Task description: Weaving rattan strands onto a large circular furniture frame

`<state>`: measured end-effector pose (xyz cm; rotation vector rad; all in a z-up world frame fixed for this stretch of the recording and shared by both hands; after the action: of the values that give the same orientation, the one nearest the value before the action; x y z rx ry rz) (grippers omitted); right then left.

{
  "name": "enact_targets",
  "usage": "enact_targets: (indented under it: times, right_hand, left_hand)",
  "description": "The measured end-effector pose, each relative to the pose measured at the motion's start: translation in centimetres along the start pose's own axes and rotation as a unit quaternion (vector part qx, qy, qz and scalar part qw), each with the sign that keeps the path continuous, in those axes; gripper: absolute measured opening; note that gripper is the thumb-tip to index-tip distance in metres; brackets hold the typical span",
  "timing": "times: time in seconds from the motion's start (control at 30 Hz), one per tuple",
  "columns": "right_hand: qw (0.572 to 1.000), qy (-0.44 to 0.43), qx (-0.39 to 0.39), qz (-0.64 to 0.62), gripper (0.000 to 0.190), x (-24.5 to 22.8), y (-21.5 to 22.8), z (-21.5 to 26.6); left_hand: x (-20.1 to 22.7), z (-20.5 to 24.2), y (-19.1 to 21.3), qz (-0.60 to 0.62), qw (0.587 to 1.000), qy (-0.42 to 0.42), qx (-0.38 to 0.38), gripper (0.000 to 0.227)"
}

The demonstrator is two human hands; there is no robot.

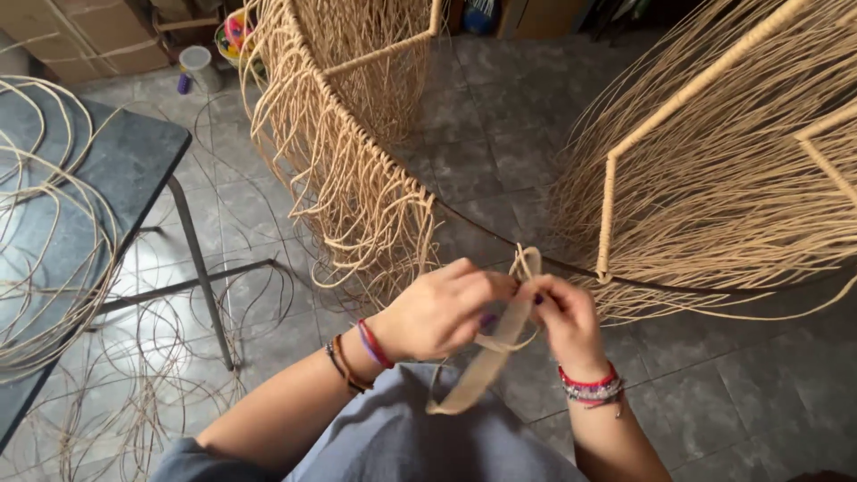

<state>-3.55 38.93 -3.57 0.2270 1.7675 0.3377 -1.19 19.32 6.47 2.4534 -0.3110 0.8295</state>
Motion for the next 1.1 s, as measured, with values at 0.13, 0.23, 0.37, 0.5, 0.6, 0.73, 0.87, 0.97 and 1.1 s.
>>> enact_targets:
  times: [0.13,0.23,0.37,0.5,0.6,0.73,0.87,0.97,1.1]
  right_hand:
    - [0.99,0.018,-0.024,-0.136,0.02,1.0,-0.7,-0.7]
    - [0.993,-0.008,-0.025,-0.115,0.019,0.8,-1.4,-0.8]
    - [0.993,-0.026,-0.013,-0.111,0.014,1.1,-2.2,-0.9]
    - [0.99,-0.038,-0.008,-0.132,0.013,1.6,-1.5,-1.1]
    - [0.992,-0.028,-0.016,-0.125,0.013,1.2,-2.3,-1.1]
    - [0.995,-0.007,-0.007,-0.095,0.017,1.4,-3.1,-1.3]
    - [0.991,-0.009,0.001,-0.133,0.019,1.2,-2.9,-1.0]
    - [0.991,-0.012,0.002,-0.131,0.018,2.1,-3.0,-0.9]
    - [0.994,-0.005,-0.01,-0.11,0.021,0.8,-3.8,-0.7]
  left_hand:
    - [0.0,0.3,0.7,-0.189,0.979,-0.072,0.001,0.032]
    - [-1.9,3.1,3.5,-0.245,0.961,-0.124,0.002,0.023]
    - [-4.5,8.3,11.6,-0.432,0.892,0.034,0.129,0.005]
    - [-3.0,8.7,16.6,-0.557,0.768,0.219,0.229,0.018]
    - [-1.1,2.5,11.1,-0.483,0.852,0.169,0.112,0.028]
    - [1.9,-3.6,5.3,-0.328,0.941,-0.059,0.067,0.01]
    - [-0.8,-1.7,6.0,-0.31,0.947,-0.068,0.053,0.019]
    - [-2.7,3.9,8.8,-0.516,0.853,0.005,0.071,0.023]
    - [-3.8,10.6,16.6,-0.599,0.719,0.272,0.222,0.03]
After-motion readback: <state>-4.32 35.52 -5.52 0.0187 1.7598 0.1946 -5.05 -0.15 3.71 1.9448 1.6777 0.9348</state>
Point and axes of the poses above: each hand's wrist, its own z-axis away from the middle knuckle, its own y-axis out of the back of the hand, x = y × z, the point moved 8 cm from there along -z, towards the middle knuckle, and after that the axes turned 10 degrees about z, right-handed, at the moved point
